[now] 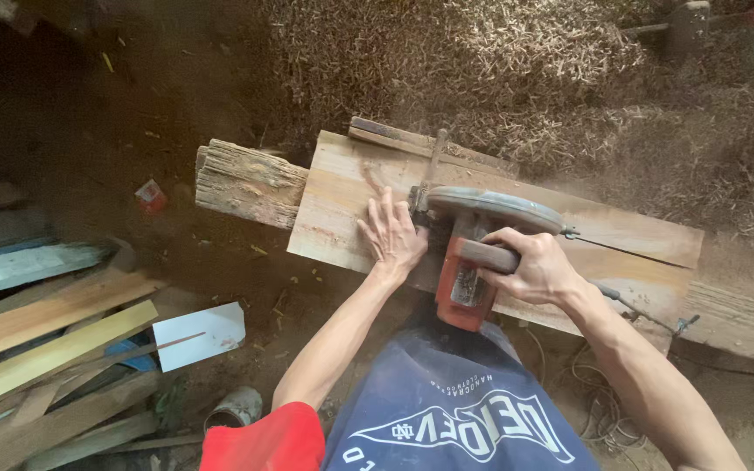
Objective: The person marks a wooden plank with a ruler and pencil, then uses a circular saw to cut the plank along the marked line. After cutting, the person uses a power planer to smooth the surface of the cut plank.
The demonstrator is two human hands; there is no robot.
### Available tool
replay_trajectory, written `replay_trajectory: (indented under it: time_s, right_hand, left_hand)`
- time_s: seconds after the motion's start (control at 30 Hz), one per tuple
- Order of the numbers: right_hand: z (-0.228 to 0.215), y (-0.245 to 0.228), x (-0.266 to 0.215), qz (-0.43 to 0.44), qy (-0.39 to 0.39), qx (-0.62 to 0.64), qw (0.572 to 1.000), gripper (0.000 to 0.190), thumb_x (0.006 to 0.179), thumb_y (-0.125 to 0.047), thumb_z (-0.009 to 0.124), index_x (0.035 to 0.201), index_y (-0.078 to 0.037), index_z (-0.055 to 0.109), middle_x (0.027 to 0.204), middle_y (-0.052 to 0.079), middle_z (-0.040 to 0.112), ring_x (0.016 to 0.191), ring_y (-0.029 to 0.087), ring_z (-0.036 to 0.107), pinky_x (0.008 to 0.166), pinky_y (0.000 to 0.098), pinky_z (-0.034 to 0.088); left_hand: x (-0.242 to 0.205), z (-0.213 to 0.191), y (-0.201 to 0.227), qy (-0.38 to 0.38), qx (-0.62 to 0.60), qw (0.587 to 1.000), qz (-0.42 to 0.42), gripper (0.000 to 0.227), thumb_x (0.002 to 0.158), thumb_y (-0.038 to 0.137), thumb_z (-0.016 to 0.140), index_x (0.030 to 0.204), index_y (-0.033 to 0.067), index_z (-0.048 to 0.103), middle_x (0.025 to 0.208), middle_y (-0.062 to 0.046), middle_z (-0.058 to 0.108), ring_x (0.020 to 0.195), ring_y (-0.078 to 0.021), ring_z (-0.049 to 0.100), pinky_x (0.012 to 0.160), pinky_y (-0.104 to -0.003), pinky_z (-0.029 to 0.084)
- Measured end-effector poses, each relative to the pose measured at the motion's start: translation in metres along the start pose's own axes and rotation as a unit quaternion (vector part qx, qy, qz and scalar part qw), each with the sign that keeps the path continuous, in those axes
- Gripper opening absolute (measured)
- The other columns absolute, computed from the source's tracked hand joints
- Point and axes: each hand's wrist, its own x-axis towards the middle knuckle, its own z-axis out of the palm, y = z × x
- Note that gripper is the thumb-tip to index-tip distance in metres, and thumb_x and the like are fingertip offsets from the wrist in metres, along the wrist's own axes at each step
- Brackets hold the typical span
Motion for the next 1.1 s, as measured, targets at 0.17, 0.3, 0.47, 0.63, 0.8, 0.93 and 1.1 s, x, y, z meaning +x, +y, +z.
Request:
replay_trajectory:
  time_s: [0.17, 0.3, 0.47, 0.63, 0.8, 0.93, 1.1]
  right_hand:
    - [0.003, -0.009, 0.006, 0.013, -0.004, -0.003, 1.0, 0.046, 0.069, -0.028, 0.085, 0.11, -0.012, 0.072, 0.089, 0.015, 0.078, 0.081, 0.031, 0.077, 0.073, 0.0386, 0.062]
    - [0.007, -0.012, 0.011, 0.001, 0.005, 0.007, 1.0, 0.046, 0.069, -0.029, 0.085, 0.11, -0.012, 0.072, 0.09, 0.014, 0.078, 0.082, 0.031, 0.077, 0.073, 0.0387, 0.062]
    - [0.011, -0.016, 0.017, 0.002, 0.002, 0.015, 1.0, 0.045, 0.07, -0.029, 0.086, 0.108, -0.013, 0.071, 0.087, 0.015, 0.077, 0.081, 0.032, 0.076, 0.072, 0.0402, 0.062]
    - [0.017, -0.017, 0.02, -0.015, 0.003, 0.018, 1.0, 0.045, 0.068, -0.03, 0.084, 0.109, -0.014, 0.07, 0.087, 0.016, 0.077, 0.077, 0.037, 0.074, 0.068, 0.0442, 0.06]
    - [0.023, -0.017, 0.024, -0.008, 0.015, 0.014, 1.0, 0.041, 0.07, -0.031, 0.084, 0.106, -0.015, 0.07, 0.076, 0.017, 0.074, 0.071, 0.038, 0.072, 0.064, 0.0475, 0.059]
    - [0.024, -0.019, 0.024, -0.024, 0.041, 0.03, 0.998, 0.04, 0.07, -0.031, 0.084, 0.103, -0.014, 0.07, 0.077, 0.017, 0.074, 0.072, 0.038, 0.073, 0.064, 0.0465, 0.059]
    - [0.023, -0.032, 0.029, 0.0, 0.019, 0.035, 0.999, 0.039, 0.071, -0.03, 0.084, 0.103, -0.012, 0.07, 0.074, 0.017, 0.073, 0.071, 0.038, 0.072, 0.065, 0.0465, 0.058]
  left_hand:
    - [0.004, -0.006, -0.008, -0.003, -0.003, 1.0, 0.003, 0.066, 0.072, 0.027, 0.082, 0.125, 0.0016, 0.052, 0.158, -0.022, 0.029, 0.144, -0.0545, 0.026, 0.106, -0.082, 0.024]
    - [0.005, -0.009, -0.015, -0.015, 0.002, 1.0, -0.004, 0.061, 0.074, 0.027, 0.081, 0.123, 0.0039, 0.053, 0.158, -0.021, 0.029, 0.145, -0.0547, 0.026, 0.107, -0.082, 0.023]
    - [0.009, -0.012, -0.022, -0.016, 0.011, 1.0, -0.013, 0.065, 0.073, 0.029, 0.082, 0.125, 0.0028, 0.052, 0.158, -0.021, 0.03, 0.145, -0.0542, 0.026, 0.107, -0.081, 0.023]
    - [0.012, -0.009, -0.037, -0.024, 0.06, 0.998, 0.012, 0.07, 0.074, 0.032, 0.082, 0.131, 0.0044, 0.052, 0.156, -0.021, 0.034, 0.144, -0.0485, 0.029, 0.108, -0.077, 0.026]
    - [0.018, -0.011, -0.045, -0.012, 0.063, 0.998, 0.017, 0.062, 0.076, 0.03, 0.082, 0.126, 0.0066, 0.054, 0.158, -0.018, 0.036, 0.145, -0.0466, 0.032, 0.11, -0.073, 0.028]
    - [0.017, -0.018, -0.044, 0.016, 0.047, 0.998, 0.036, 0.055, 0.078, 0.03, 0.082, 0.119, 0.0058, 0.055, 0.156, -0.018, 0.037, 0.144, -0.0448, 0.035, 0.111, -0.071, 0.031]
    - [0.018, -0.03, -0.045, 0.001, 0.039, 0.999, 0.022, 0.053, 0.077, 0.027, 0.082, 0.117, 0.0049, 0.056, 0.154, -0.018, 0.039, 0.144, -0.0433, 0.036, 0.108, -0.067, 0.034]
